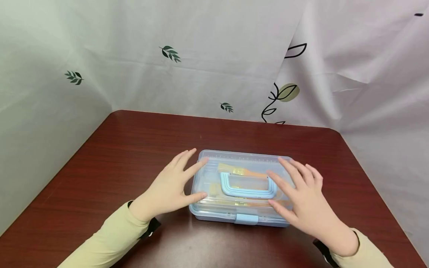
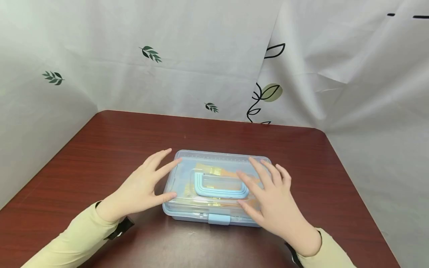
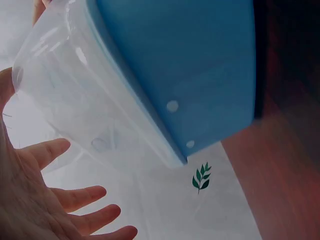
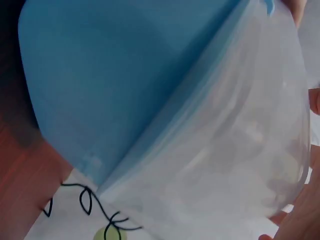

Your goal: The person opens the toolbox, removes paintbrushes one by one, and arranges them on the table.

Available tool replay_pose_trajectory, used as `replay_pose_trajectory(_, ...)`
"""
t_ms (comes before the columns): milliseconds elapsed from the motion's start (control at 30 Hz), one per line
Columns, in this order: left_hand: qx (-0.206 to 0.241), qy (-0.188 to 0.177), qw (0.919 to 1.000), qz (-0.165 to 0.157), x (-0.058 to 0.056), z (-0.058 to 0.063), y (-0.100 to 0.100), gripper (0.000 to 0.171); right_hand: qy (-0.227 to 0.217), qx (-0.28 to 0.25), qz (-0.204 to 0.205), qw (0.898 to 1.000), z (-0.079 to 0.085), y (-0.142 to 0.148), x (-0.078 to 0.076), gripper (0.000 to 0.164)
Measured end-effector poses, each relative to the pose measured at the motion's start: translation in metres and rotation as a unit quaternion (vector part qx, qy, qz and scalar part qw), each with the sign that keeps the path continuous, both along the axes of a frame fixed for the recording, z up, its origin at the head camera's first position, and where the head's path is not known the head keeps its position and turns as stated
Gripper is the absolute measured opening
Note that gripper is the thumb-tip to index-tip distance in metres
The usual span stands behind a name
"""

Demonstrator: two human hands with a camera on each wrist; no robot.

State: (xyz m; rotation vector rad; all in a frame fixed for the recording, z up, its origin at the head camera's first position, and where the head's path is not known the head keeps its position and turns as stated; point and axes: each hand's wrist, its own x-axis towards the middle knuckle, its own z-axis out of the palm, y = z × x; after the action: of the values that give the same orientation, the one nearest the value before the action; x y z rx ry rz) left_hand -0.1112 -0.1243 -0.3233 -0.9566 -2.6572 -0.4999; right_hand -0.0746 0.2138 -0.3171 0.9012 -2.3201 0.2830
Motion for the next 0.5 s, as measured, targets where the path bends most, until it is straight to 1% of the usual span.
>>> replay_pose_trajectory(100, 0.009, -0.004, 0.9999, -0.012, 0.002, -0.002, 0.002, 0.073, 0.027, 0.0, 0.047, 0.999, -0.002, -0.008, 0.002, 0.05)
replay_pose_trajectory(200, 0.017, 0.005, 0.9995, -0.027, 0.003, -0.003, 0.003, 0.067, 0.053, 0.002, 0.091, 0.994, -0.005, -0.014, 0.004, 0.045)
replay_pose_trajectory(367, 0.028, 0.018, 0.9983, -0.048, 0.003, -0.006, 0.003, 0.062, 0.083, 0.032, 0.132, 0.987, -0.012, -0.021, 0.007, 0.04)
replay_pose_trajectory(433, 0.032, 0.014, 0.9982, -0.05, 0.004, -0.008, 0.003, 0.062, 0.105, 0.045, 0.144, 0.983, -0.015, -0.023, 0.009, 0.038)
replay_pose_trajectory(500, 0.037, 0.004, 0.9982, -0.047, 0.004, -0.009, 0.003, 0.062, 0.136, 0.057, 0.156, 0.977, -0.017, -0.025, 0.009, 0.034)
